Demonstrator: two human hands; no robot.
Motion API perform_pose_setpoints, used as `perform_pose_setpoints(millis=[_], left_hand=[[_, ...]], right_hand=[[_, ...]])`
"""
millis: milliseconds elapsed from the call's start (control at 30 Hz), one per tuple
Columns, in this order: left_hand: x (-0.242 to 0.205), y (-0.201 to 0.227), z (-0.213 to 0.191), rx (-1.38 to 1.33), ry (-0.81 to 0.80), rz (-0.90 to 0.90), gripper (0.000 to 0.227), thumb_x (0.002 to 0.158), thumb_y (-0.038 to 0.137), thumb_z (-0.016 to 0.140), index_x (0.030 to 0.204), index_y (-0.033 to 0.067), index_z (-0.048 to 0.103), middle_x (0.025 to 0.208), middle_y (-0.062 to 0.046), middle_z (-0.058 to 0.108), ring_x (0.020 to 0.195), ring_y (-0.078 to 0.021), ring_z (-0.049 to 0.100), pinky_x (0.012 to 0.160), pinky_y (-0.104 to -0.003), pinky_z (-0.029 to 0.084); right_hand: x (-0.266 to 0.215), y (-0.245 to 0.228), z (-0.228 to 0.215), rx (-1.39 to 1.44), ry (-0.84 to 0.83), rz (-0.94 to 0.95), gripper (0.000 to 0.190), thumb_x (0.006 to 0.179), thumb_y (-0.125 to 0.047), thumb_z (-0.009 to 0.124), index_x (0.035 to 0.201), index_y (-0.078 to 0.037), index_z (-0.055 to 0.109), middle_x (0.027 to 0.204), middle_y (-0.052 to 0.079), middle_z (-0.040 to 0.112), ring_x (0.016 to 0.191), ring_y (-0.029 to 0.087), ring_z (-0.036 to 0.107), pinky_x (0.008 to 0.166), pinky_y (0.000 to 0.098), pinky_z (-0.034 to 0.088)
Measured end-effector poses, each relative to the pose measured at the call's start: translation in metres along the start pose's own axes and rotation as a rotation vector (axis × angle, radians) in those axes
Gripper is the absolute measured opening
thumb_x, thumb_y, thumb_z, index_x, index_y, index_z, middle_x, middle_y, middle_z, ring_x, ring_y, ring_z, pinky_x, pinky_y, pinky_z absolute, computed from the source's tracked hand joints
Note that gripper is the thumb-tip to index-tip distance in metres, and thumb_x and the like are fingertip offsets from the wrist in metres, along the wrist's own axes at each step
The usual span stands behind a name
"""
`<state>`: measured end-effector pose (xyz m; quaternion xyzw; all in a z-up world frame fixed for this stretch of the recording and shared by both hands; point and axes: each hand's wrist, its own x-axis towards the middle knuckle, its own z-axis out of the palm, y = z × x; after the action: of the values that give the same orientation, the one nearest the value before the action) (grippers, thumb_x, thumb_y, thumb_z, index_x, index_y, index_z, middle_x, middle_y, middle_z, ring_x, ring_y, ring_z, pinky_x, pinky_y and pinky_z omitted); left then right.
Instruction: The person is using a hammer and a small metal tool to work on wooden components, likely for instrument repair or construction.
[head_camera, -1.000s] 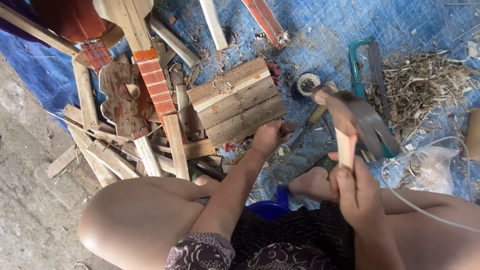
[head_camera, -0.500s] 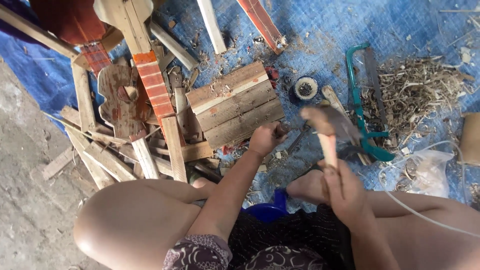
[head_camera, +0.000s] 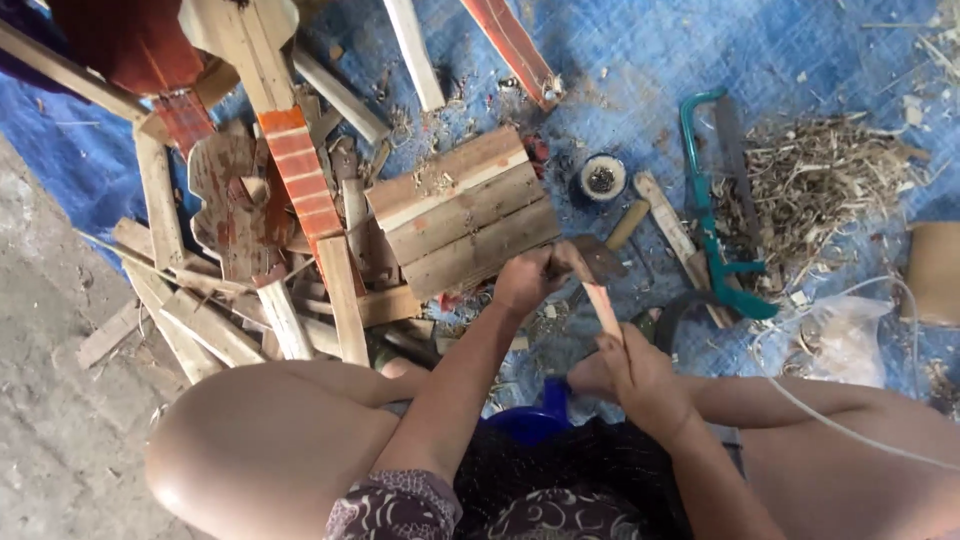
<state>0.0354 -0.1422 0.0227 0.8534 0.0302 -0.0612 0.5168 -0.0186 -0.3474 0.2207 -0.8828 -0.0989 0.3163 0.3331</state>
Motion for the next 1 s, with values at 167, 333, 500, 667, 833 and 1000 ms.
perform_pose_setpoints(millis=[167,333,500,667,833,1000], left_hand=[[0.000,0.006,-0.006,0.055,-0.006,-0.010,0.010,0.088,0.017,0.075,0.092,0.0169,0.066,0.091,-0.008,0.073,0.081,-0.0266,0.070,0.065,-0.046,0.054],[0.002,0.006,-0.007,0.104,-0.033,-0.045,0.015,0.085,0.020,0.074,0.097,0.0180,0.066,0.091,-0.005,0.075,0.083,-0.0238,0.071,0.068,-0.041,0.055],[-0.005,0.024,-0.022,-0.150,-0.094,-0.250,0.011,0.095,0.018,0.072,0.094,0.0127,0.063,0.095,-0.009,0.070,0.096,-0.0315,0.069,0.083,-0.055,0.056],[0.004,0.022,-0.019,-0.030,-0.088,-0.324,0.018,0.092,0.024,0.078,0.103,0.0167,0.066,0.102,-0.006,0.071,0.102,-0.0247,0.070,0.090,-0.045,0.057],[0.002,0.025,-0.024,-0.098,-0.061,-0.276,0.009,0.095,0.018,0.072,0.092,0.0142,0.065,0.091,-0.012,0.069,0.091,-0.0350,0.069,0.075,-0.050,0.055],[0.001,0.019,-0.015,-0.128,-0.038,-0.227,0.011,0.094,0.017,0.074,0.096,0.0092,0.066,0.093,-0.015,0.071,0.093,-0.0371,0.070,0.078,-0.053,0.058]], right_hand=[[-0.060,-0.064,-0.048,0.065,0.320,-0.155,0.036,0.104,-0.029,0.044,0.125,-0.014,0.069,0.068,0.000,0.067,0.058,0.015,0.063,0.064,0.0319,0.050],[-0.069,0.022,-0.012,0.461,0.509,-0.321,0.032,0.109,-0.016,0.044,0.134,0.000,0.056,0.102,0.004,0.064,0.075,0.010,0.057,0.072,0.0209,0.048],[-0.018,0.043,0.003,0.264,0.466,-0.285,0.027,0.108,-0.021,0.048,0.120,-0.003,0.064,0.082,0.010,0.065,0.066,0.022,0.062,0.063,0.0309,0.050],[-0.006,0.020,-0.013,0.013,0.403,-0.236,0.031,0.108,-0.028,0.054,0.102,-0.006,0.074,0.056,0.016,0.066,0.055,0.039,0.068,0.051,0.0438,0.053],[-0.066,-0.065,-0.065,0.063,0.399,-0.459,0.029,0.096,-0.024,0.046,0.107,-0.009,0.069,0.047,-0.010,0.059,0.037,0.012,0.061,0.051,0.0232,0.057],[0.006,0.034,0.027,-0.642,0.505,-0.546,0.038,0.104,-0.027,0.053,0.120,0.003,0.069,0.068,0.015,0.067,0.056,0.032,0.067,0.055,0.0387,0.056]])
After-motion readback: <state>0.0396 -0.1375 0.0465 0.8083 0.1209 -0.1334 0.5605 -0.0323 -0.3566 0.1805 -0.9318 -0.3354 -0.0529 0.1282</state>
